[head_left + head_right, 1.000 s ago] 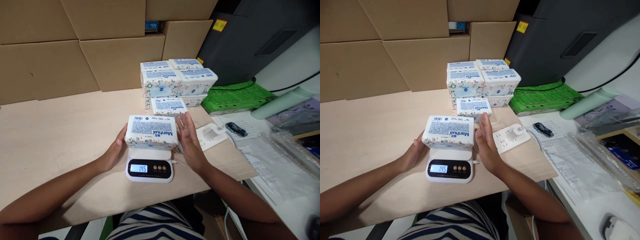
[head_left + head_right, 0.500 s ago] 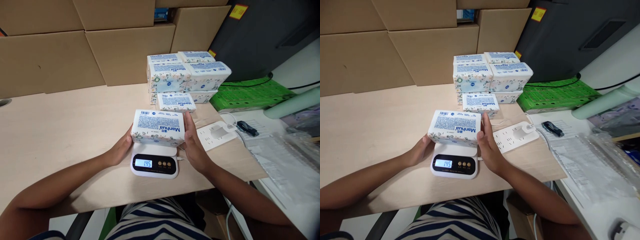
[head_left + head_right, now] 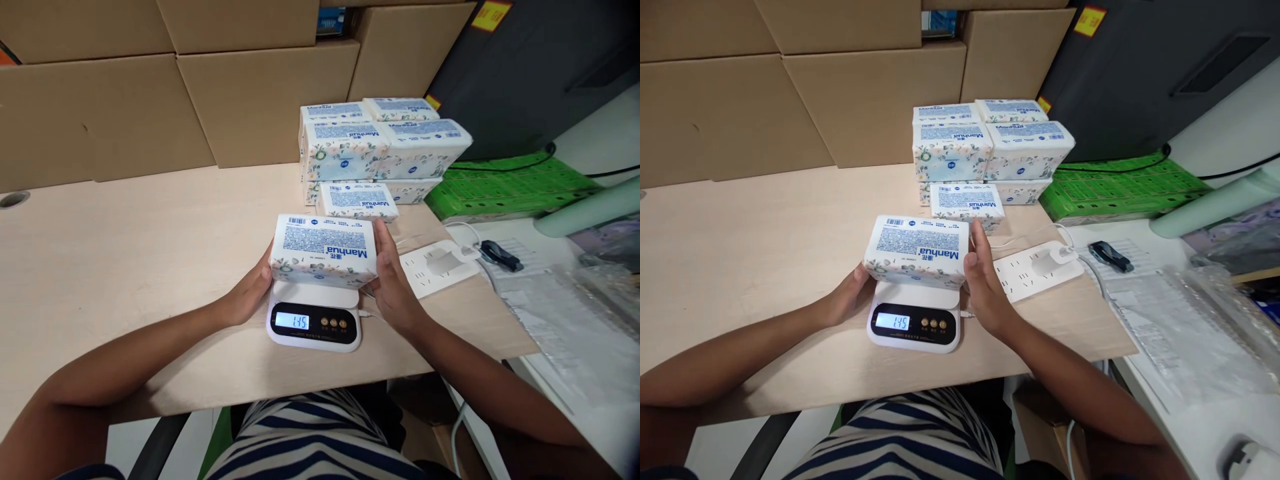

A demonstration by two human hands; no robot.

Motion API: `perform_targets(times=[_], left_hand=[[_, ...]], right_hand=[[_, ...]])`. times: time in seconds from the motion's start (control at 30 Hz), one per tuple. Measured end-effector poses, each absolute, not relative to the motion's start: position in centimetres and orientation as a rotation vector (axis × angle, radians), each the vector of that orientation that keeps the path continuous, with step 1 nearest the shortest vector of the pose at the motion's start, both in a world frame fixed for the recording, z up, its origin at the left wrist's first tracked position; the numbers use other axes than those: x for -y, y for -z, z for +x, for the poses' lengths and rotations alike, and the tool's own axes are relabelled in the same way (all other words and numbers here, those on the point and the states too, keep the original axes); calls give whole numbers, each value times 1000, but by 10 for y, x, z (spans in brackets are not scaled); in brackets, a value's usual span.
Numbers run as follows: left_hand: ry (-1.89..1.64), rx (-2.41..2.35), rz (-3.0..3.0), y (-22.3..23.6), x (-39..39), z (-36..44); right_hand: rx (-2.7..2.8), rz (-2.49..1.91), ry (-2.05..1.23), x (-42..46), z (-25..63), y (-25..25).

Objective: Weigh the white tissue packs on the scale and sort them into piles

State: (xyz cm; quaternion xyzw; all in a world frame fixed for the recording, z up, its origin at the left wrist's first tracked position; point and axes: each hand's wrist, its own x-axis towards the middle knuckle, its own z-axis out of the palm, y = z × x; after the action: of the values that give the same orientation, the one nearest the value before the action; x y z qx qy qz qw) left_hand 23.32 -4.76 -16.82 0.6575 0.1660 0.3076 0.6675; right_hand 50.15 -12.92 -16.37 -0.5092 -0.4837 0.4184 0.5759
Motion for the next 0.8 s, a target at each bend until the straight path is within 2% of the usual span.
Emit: perform_targets(times=[0.17,0.57,0.8], left_hand=[[-687,-365,1495,163,49,236],[-670,-359,1536,163,49,234],[-642,-373,1579,162,50,228]], right_hand=[[1205,-1104,-955,123,504,164],[1363,-1007,-638,122,516,171],[1427,-1008,-628,118,520,174]])
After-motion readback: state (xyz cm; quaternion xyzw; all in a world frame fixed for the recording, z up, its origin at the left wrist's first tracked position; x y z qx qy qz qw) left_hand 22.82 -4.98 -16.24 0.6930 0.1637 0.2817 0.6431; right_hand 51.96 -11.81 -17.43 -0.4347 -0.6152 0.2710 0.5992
